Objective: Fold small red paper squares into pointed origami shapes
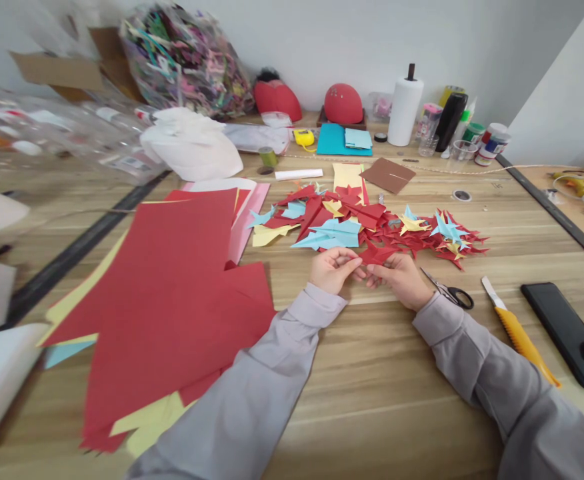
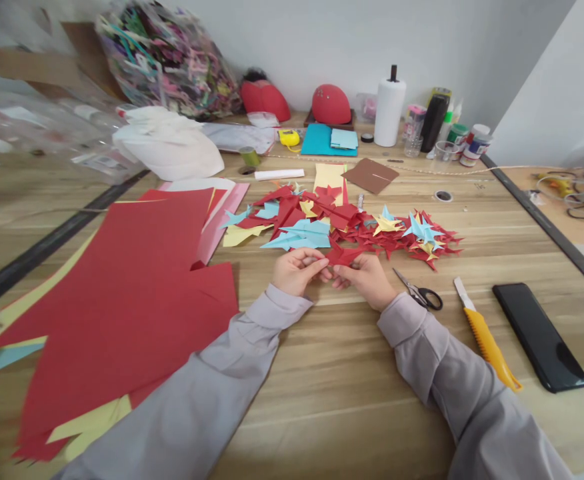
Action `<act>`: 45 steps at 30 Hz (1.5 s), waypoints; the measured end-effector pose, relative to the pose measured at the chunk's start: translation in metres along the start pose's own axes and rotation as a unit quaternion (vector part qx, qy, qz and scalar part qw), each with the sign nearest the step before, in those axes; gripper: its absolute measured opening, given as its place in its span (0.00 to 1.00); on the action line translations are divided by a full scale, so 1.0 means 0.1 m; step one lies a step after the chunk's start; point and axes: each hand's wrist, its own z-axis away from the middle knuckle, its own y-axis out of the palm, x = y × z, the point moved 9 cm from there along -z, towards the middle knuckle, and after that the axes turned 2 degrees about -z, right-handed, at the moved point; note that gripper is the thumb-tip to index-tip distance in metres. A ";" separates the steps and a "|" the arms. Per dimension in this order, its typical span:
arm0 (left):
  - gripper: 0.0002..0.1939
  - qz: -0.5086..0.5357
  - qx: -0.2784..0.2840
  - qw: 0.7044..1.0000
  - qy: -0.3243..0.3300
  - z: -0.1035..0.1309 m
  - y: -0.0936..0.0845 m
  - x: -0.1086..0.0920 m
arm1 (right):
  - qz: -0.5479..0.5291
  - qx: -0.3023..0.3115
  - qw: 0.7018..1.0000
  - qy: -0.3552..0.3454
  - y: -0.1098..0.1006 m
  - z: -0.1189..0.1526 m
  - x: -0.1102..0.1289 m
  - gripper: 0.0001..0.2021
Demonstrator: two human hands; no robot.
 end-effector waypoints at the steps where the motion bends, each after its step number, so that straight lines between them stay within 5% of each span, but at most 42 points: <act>1: 0.15 0.000 0.001 1.000 -0.001 0.00 0.00 0.00 | 0.000 -0.001 1.000 0.000 0.00 0.00 0.00 0.11; 24: 0.16 -0.009 0.013 1.000 -0.005 -0.02 0.00 0.02 | -0.011 -0.018 1.000 0.011 -0.02 0.01 -0.01 0.11; 31: 0.28 0.014 0.015 1.000 -0.010 -0.01 0.00 0.03 | -0.038 -0.023 0.999 0.025 -0.03 0.01 -0.03 0.11; 45: 0.27 0.003 0.018 1.000 -0.017 -0.02 0.00 0.04 | -0.090 -0.019 0.995 0.042 -0.05 -0.01 -0.09 0.11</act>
